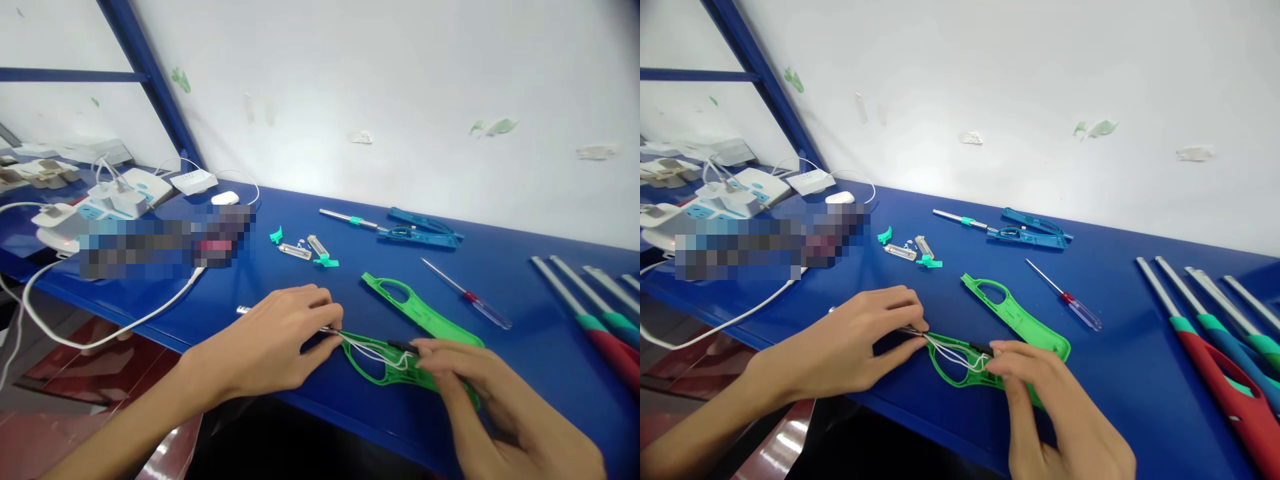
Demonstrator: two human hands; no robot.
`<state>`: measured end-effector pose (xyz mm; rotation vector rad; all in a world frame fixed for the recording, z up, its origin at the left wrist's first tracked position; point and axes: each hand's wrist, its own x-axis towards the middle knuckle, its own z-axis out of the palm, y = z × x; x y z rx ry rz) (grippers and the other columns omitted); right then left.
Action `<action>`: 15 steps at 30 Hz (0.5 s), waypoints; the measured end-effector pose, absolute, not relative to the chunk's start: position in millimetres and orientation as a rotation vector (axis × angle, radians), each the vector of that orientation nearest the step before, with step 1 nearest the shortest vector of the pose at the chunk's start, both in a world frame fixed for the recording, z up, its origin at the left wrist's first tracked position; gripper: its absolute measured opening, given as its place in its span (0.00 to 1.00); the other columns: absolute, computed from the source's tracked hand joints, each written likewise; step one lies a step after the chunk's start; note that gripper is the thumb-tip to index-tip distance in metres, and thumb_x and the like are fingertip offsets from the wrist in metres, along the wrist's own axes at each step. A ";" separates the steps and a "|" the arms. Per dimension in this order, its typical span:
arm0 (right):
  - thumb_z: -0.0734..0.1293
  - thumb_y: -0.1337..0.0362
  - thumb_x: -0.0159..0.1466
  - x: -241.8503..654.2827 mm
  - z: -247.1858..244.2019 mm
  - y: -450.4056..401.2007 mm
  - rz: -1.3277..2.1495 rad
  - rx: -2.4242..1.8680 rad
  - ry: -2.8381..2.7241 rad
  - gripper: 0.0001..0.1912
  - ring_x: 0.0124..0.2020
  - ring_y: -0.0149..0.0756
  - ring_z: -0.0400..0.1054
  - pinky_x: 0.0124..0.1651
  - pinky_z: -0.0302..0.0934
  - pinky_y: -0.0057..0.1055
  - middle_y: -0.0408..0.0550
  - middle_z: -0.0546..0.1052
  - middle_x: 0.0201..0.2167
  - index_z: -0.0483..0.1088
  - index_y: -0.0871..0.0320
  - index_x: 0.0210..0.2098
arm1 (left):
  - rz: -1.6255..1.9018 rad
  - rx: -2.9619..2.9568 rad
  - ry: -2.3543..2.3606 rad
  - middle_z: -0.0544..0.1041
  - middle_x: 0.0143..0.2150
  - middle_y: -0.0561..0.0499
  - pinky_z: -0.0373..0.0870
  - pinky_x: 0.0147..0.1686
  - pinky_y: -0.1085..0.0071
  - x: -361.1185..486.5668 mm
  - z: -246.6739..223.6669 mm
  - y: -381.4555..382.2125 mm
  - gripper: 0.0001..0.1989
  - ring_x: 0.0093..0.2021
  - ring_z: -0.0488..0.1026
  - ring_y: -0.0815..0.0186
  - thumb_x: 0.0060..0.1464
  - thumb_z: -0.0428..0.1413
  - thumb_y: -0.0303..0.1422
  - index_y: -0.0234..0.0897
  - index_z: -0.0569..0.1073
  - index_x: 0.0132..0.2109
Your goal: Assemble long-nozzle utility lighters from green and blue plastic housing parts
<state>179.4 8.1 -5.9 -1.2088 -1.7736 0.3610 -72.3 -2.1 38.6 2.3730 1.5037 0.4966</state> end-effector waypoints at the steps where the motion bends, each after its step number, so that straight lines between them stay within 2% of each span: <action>1: 0.66 0.60 0.71 181.7 -6.6 9.5 0.352 -1.203 -1.812 0.08 0.43 0.32 0.80 0.49 0.69 0.25 0.34 0.84 0.40 0.77 0.44 0.36 | 0.499 2.385 1.498 0.74 0.41 0.51 0.67 0.40 0.67 -72.4 38.0 -2.0 0.06 0.40 0.73 0.64 0.70 0.53 0.32 0.38 0.74 0.43; 9: 0.66 0.60 0.72 194.9 -12.6 12.4 0.368 -1.149 -1.953 0.07 0.44 0.28 0.79 0.51 0.67 0.20 0.31 0.83 0.44 0.77 0.44 0.40 | 0.473 2.401 1.427 0.77 0.46 0.50 0.69 0.47 0.66 -78.4 37.5 -0.5 0.09 0.44 0.75 0.63 0.72 0.53 0.36 0.40 0.78 0.49; 15: 0.67 0.61 0.71 195.4 -14.2 7.1 0.340 -1.101 -1.999 0.06 0.45 0.28 0.79 0.52 0.67 0.21 0.34 0.82 0.45 0.77 0.44 0.41 | 0.436 2.354 1.454 0.77 0.51 0.51 0.69 0.49 0.66 -82.5 43.7 -4.3 0.11 0.48 0.75 0.62 0.70 0.53 0.33 0.43 0.78 0.53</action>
